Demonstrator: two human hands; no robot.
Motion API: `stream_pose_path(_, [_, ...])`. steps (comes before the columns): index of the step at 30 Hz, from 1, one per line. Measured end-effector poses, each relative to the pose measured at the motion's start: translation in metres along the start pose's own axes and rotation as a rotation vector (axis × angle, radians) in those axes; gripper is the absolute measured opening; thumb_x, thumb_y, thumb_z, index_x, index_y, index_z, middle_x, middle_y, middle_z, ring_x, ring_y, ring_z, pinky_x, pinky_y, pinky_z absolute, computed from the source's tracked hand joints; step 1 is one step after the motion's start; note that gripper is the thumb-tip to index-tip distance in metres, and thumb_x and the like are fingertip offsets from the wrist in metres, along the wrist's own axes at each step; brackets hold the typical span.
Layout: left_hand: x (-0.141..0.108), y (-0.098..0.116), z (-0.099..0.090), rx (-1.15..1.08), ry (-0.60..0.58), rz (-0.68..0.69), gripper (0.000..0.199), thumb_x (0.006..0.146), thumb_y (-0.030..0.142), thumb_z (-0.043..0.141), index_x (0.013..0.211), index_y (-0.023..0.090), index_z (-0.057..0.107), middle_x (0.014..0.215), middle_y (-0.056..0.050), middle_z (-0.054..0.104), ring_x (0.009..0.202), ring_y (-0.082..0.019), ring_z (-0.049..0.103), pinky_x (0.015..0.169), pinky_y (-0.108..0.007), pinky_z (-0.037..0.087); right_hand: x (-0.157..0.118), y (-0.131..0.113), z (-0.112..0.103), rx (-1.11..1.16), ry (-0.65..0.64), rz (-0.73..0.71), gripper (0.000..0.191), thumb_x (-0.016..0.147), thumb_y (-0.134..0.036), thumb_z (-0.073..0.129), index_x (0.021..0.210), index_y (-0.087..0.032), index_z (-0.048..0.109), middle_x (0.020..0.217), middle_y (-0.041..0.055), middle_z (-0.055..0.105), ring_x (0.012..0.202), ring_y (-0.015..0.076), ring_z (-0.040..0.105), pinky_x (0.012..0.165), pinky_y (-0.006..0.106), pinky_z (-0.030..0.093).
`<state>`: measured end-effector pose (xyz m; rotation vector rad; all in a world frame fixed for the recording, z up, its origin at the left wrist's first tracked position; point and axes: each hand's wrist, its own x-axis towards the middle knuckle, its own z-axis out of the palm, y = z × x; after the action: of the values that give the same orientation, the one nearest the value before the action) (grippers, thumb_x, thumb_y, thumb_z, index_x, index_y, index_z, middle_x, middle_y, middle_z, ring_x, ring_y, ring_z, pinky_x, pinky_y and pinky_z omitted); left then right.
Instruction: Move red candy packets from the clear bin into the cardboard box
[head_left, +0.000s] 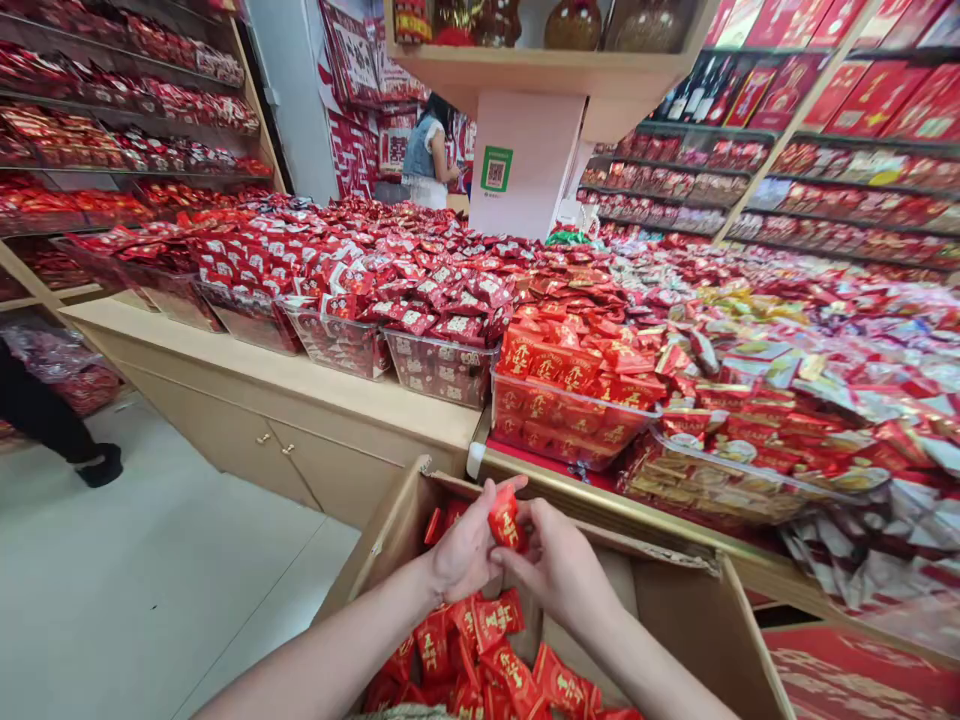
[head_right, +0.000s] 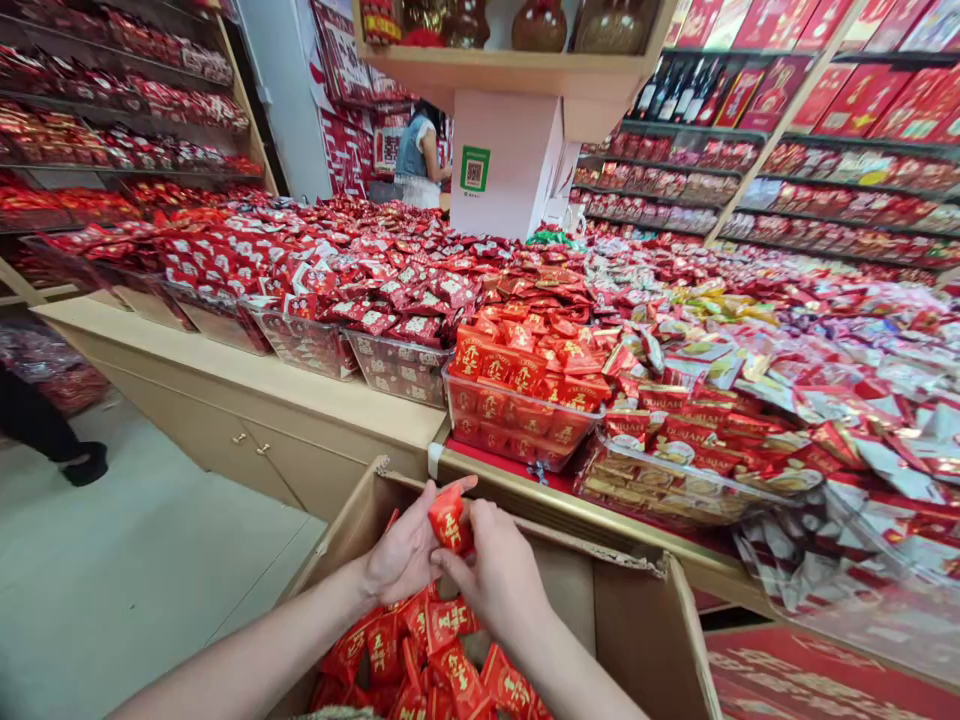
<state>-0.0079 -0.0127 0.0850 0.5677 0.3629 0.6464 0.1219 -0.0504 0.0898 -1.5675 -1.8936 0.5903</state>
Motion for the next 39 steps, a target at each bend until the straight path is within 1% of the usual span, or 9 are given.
stream_pose_path(5, [-0.003,-0.001,0.001,0.088,-0.078,0.152,0.05,0.08,0.053,0.035,0.118,0.022,0.044,0.097,-0.005,0.06,0.083,-0.014,0.055,0.073,-0.026,0.039,0.006,-0.011,-0.008,0.059,0.027,-0.047,0.012,0.07,-0.02,0.053,0.073,-0.019,0.041,0.069,-0.0004,0.05,0.062,0.0128,0.047,0.056,0.024,0.039])
stream_pose_path(9, [-0.001,0.01,0.006,0.442,0.103,0.35,0.039,0.074,0.047,0.051,0.101,0.02,0.056,0.088,-0.005,0.062,0.073,-0.015,0.056,0.066,-0.027,0.041,0.02,-0.025,-0.056,0.182,0.167,-0.069,0.017,0.074,-0.032,0.054,0.075,-0.02,0.042,0.065,-0.0009,0.051,0.055,0.0106,0.047,0.048,0.021,0.037])
stream_pose_path(12, [0.005,0.042,0.015,0.78,0.286,0.622,0.02,0.072,0.03,0.058,0.089,0.02,0.06,0.087,-0.004,0.061,0.071,-0.014,0.055,0.068,-0.026,0.043,0.037,-0.03,-0.111,0.032,0.359,-0.092,0.026,0.071,-0.041,0.057,0.078,-0.019,0.045,0.063,-0.0001,0.052,0.053,0.011,0.046,0.047,0.022,0.036])
stream_pose_path(14, [0.013,0.073,0.021,0.962,0.349,0.842,0.017,0.074,0.029,0.055,0.087,0.019,0.061,0.092,-0.005,0.059,0.08,-0.015,0.055,0.073,-0.027,0.043,0.054,-0.029,-0.148,-0.112,0.487,-0.102,0.028,0.069,-0.043,0.059,0.075,-0.019,0.047,0.064,0.0007,0.053,0.054,0.0117,0.047,0.049,0.023,0.037])
stream_pose_path(16, [0.026,0.105,0.026,1.054,0.405,0.941,0.019,0.075,0.029,0.052,0.09,0.019,0.059,0.093,-0.005,0.06,0.085,-0.016,0.055,0.075,-0.027,0.043,0.076,-0.029,-0.18,-0.24,0.563,-0.042,0.029,0.066,-0.045,0.059,0.073,-0.019,0.048,0.065,0.0017,0.056,0.056,0.0128,0.049,0.051,0.024,0.037])
stream_pose_path(20, [0.058,0.148,0.038,1.207,0.479,1.082,0.025,0.078,0.03,0.046,0.095,0.017,0.059,0.1,-0.006,0.061,0.091,-0.016,0.055,0.082,-0.028,0.041,0.123,-0.033,-0.206,-0.397,0.388,0.133,0.028,0.064,-0.045,0.058,0.071,-0.018,0.053,0.067,0.0039,0.06,0.059,0.0155,0.053,0.05,0.025,0.037])
stream_pose_path(28, [0.092,0.186,0.074,1.676,0.314,0.924,0.044,0.084,0.041,0.029,0.092,0.014,0.063,0.095,-0.006,0.066,0.09,-0.018,0.057,0.08,-0.028,0.042,0.159,-0.052,-0.184,-0.828,0.094,0.161,0.024,0.07,-0.033,0.053,0.078,-0.013,0.064,0.079,0.0119,0.065,0.073,0.0215,0.059,0.055,0.026,0.039])
stream_pose_path(36, [0.131,0.188,0.128,2.066,0.082,0.694,0.028,0.069,0.029,0.052,0.09,0.02,0.068,0.094,-0.005,0.069,0.09,-0.021,0.059,0.082,-0.029,0.04,0.153,-0.031,-0.202,-0.873,-0.036,0.079,0.021,0.069,-0.024,0.054,0.084,-0.021,0.068,0.081,0.0047,0.068,0.074,0.0177,0.061,0.06,0.023,0.041])
stream_pose_path(39, [0.148,0.179,0.141,2.194,0.052,0.572,0.026,0.06,0.032,0.063,0.083,0.022,0.07,0.082,-0.006,0.071,0.086,-0.026,0.059,0.079,-0.033,0.04,0.149,-0.026,-0.2,-0.935,-0.026,0.056,0.022,0.072,-0.026,0.052,0.081,-0.015,0.069,0.081,0.0109,0.067,0.076,0.0228,0.061,0.064,0.028,0.042])
